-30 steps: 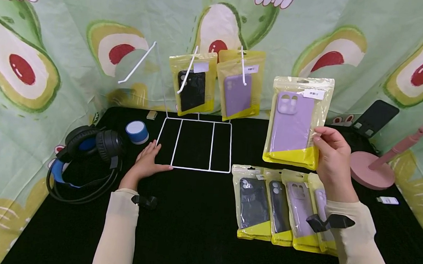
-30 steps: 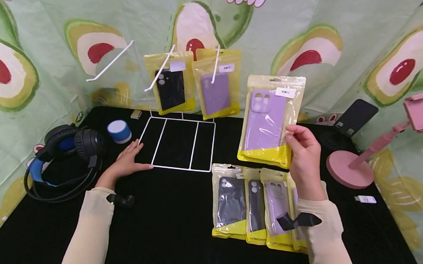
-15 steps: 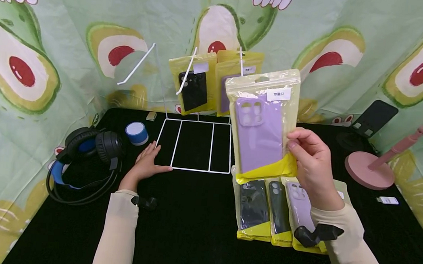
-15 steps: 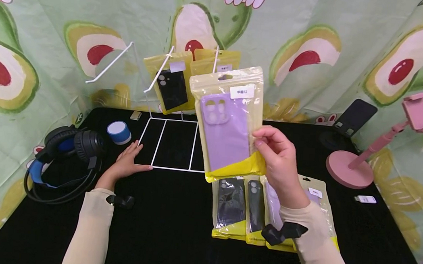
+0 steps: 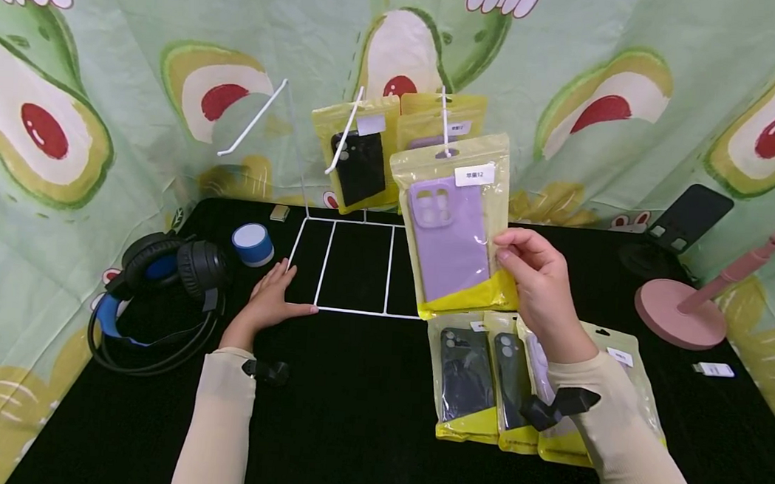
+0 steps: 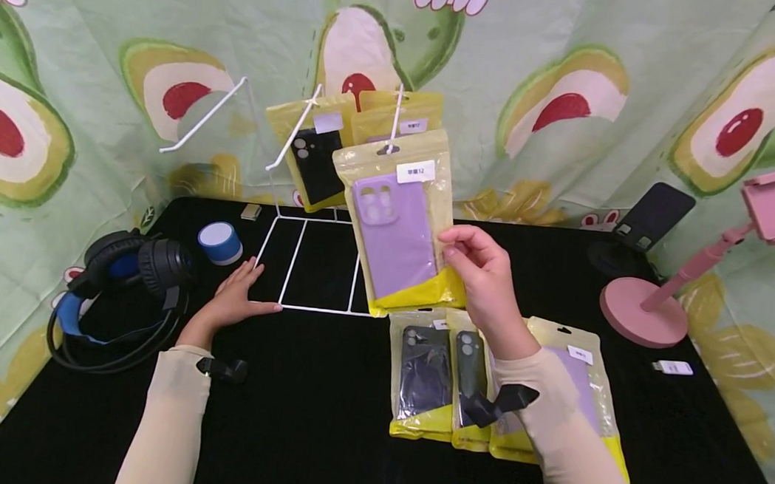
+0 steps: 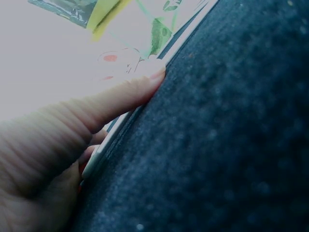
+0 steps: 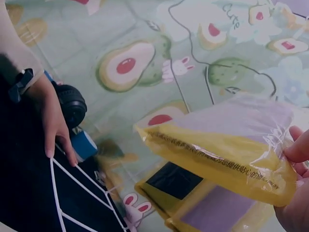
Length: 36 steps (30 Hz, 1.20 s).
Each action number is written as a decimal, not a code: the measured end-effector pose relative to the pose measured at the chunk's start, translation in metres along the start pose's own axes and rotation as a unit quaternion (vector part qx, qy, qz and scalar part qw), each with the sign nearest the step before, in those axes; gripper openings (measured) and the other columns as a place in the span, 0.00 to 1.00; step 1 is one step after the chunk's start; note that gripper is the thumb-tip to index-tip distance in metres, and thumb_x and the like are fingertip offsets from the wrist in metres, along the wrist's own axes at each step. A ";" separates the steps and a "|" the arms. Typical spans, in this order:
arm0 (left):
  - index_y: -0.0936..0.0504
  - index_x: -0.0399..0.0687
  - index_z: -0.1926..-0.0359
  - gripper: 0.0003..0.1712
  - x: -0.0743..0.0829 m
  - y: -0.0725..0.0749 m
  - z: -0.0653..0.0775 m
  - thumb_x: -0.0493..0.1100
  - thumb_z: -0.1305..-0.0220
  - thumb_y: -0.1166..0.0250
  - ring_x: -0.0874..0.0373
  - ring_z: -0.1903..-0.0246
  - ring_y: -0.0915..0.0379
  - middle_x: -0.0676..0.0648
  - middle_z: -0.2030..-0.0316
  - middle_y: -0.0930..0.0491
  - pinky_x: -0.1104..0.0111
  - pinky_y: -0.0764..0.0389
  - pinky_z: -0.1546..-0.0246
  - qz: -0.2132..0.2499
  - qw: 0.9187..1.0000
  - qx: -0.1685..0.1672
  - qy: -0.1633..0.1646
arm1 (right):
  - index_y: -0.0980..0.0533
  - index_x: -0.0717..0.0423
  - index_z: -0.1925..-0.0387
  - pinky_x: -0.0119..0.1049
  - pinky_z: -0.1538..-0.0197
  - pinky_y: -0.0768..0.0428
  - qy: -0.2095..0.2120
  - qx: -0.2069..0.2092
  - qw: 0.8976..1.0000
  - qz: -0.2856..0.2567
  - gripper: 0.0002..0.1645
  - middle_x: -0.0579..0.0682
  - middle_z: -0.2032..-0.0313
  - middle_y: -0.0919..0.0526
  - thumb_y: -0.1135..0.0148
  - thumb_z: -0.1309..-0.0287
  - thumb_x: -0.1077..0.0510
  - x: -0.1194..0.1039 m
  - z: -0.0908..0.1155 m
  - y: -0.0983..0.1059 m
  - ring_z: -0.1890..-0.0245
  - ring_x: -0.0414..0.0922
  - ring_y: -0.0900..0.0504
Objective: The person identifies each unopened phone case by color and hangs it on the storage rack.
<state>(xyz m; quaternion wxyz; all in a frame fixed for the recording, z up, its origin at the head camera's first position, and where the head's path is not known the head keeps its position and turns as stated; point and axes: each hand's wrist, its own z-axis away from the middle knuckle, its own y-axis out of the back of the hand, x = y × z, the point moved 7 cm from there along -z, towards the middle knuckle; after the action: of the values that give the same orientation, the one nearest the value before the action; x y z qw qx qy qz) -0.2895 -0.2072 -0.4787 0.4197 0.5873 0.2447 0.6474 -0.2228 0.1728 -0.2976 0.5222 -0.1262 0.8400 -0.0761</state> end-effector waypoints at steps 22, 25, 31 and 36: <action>0.53 0.38 0.27 0.62 -0.002 -0.003 0.000 0.65 0.50 0.32 0.43 0.28 0.75 0.39 0.26 0.67 0.45 0.68 0.32 0.009 1.000 -0.004 0.012 | 0.20 0.50 0.74 0.25 0.63 0.27 -0.085 0.083 0.993 0.011 0.23 0.45 0.71 0.23 0.51 0.42 0.78 0.055 -0.072 0.016 0.68 0.40 0.29; 0.53 0.37 0.27 0.61 -0.003 -0.003 -0.002 0.64 0.49 0.32 0.42 0.28 0.75 0.38 0.26 0.67 0.44 0.67 0.33 0.003 1.000 -0.006 0.010 | 0.20 0.51 0.73 0.25 0.66 0.29 -0.105 0.086 0.991 -0.001 0.21 0.46 0.71 0.25 0.51 0.41 0.77 0.062 -0.072 0.019 0.69 0.41 0.30; 0.53 0.37 0.27 0.60 0.000 -0.001 0.000 0.63 0.48 0.32 0.40 0.28 0.74 0.37 0.27 0.67 0.44 0.67 0.33 -0.002 1.000 -0.008 0.011 | 0.23 0.60 0.69 0.30 0.59 0.20 -0.154 0.092 0.983 -0.043 0.12 0.50 0.70 0.24 0.49 0.40 0.75 0.077 -0.058 0.038 0.68 0.43 0.20; 0.53 0.36 0.27 0.60 0.002 0.001 0.001 0.63 0.48 0.32 0.40 0.28 0.74 0.37 0.27 0.67 0.44 0.67 0.33 0.000 1.000 -0.006 0.011 | 0.24 0.63 0.66 0.33 0.57 0.18 -0.186 0.092 0.977 -0.052 0.09 0.50 0.68 0.23 0.49 0.39 0.74 0.088 -0.036 0.062 0.67 0.43 0.17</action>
<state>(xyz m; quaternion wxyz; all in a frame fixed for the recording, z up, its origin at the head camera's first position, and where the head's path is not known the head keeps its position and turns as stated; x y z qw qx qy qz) -0.2890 -0.2068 -0.4765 0.4210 0.5772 0.2455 0.6552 -0.3003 0.2061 -0.3730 0.6736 -0.1332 0.7102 -0.1552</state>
